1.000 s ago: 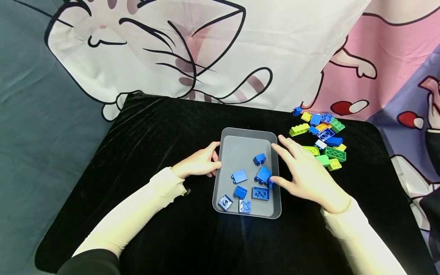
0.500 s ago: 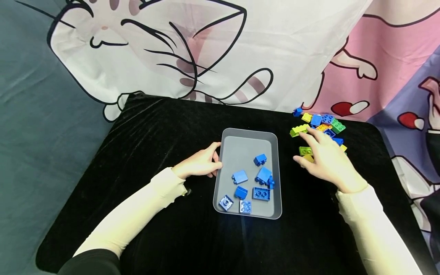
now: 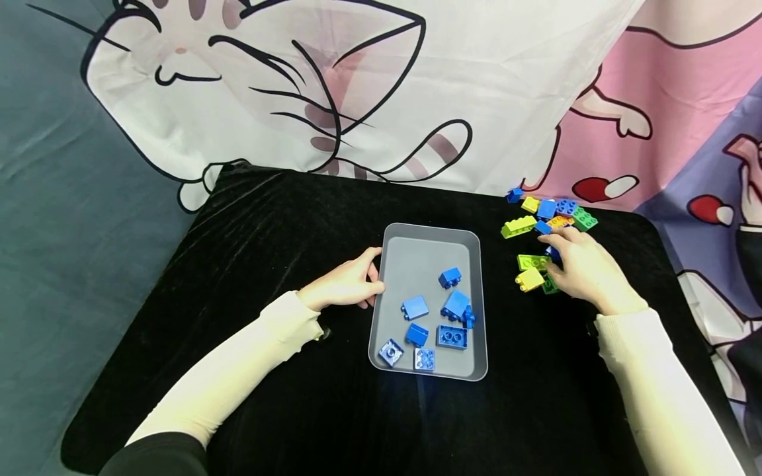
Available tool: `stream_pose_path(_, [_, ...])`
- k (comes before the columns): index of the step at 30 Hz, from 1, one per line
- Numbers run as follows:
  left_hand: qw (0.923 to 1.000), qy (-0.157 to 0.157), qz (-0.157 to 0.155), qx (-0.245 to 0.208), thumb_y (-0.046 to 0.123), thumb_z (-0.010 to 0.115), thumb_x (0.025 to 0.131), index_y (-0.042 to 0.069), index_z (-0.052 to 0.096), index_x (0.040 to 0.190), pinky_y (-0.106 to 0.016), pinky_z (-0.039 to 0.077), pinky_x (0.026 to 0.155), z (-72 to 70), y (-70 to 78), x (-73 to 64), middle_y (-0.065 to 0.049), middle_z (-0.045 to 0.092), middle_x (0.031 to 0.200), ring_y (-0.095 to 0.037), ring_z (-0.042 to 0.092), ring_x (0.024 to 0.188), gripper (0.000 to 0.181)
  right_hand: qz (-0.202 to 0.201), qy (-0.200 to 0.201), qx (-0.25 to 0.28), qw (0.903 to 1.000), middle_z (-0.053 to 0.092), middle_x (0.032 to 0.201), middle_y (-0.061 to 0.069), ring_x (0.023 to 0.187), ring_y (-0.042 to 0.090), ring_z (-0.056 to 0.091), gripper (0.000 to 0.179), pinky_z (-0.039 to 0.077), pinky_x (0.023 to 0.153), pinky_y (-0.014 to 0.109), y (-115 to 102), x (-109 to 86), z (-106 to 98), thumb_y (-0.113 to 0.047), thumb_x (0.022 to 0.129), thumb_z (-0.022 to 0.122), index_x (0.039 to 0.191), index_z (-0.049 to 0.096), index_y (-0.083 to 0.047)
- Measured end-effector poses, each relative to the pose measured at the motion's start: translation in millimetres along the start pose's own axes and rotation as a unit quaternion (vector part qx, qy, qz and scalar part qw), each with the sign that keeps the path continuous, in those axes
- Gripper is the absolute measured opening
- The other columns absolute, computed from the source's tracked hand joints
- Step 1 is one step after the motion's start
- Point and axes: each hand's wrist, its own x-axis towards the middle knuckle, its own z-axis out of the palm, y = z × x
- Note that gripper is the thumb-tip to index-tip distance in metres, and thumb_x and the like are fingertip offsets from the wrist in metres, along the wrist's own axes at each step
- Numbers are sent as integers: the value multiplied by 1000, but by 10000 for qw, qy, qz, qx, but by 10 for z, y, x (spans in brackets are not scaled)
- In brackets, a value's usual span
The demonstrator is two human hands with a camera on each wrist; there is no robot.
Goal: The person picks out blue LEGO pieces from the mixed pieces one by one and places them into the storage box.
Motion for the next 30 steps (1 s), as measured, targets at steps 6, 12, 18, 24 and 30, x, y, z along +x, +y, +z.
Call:
stream_pose_path(6, [10000, 32, 1, -1, 18, 63, 91, 19, 24, 161, -33, 63, 60, 0, -5, 4, -6, 64, 103, -16, 74, 70, 80, 283, -158, -7, 9995, 64, 122, 26, 109, 46, 63, 43, 50, 93, 66, 118, -21, 55, -4, 81, 71, 124, 69, 0])
stream_pose_path(12, [10000, 13, 0, -4, 18, 63, 91, 18, 24, 162, -32, 63, 60, -1, -1, 3, -7, 64, 103, -17, 74, 70, 81, 528, -247, -34, 9983, 64, 118, 24, 98, 42, 65, 43, 52, 84, 65, 162, -4, 75, -3, 80, 68, 123, 71, -4])
stream_pose_path(18, [10000, -18, -19, -21, 18, 63, 91, 17, 23, 162, -32, 63, 60, 1, 15, 0, -7, 64, 104, -17, 74, 70, 82, 691, -212, 45, 9974, 62, 112, 24, 89, 44, 64, 40, 51, 75, 66, 192, 53, 100, -1, 76, 69, 116, 73, -4])
stream_pose_path(24, [10000, -9, -40, -38, 17, 63, 91, 17, 23, 162, -32, 63, 59, 6, 7, 4, -7, 64, 104, -16, 74, 70, 82, 864, -91, 134, 9961, 63, 110, 24, 92, 48, 64, 38, 49, 75, 68, 207, 79, 111, -1, 75, 69, 113, 73, -4])
stream_pose_path(30, [10000, 23, -36, -9, 18, 63, 91, 18, 24, 162, -32, 63, 60, 0, 2, 8, -7, 64, 104, -16, 74, 70, 81, 844, 550, 292, 9945, 65, 114, 25, 99, 49, 64, 36, 49, 82, 68, 110, 58, 47, 0, 78, 72, 114, 70, -2])
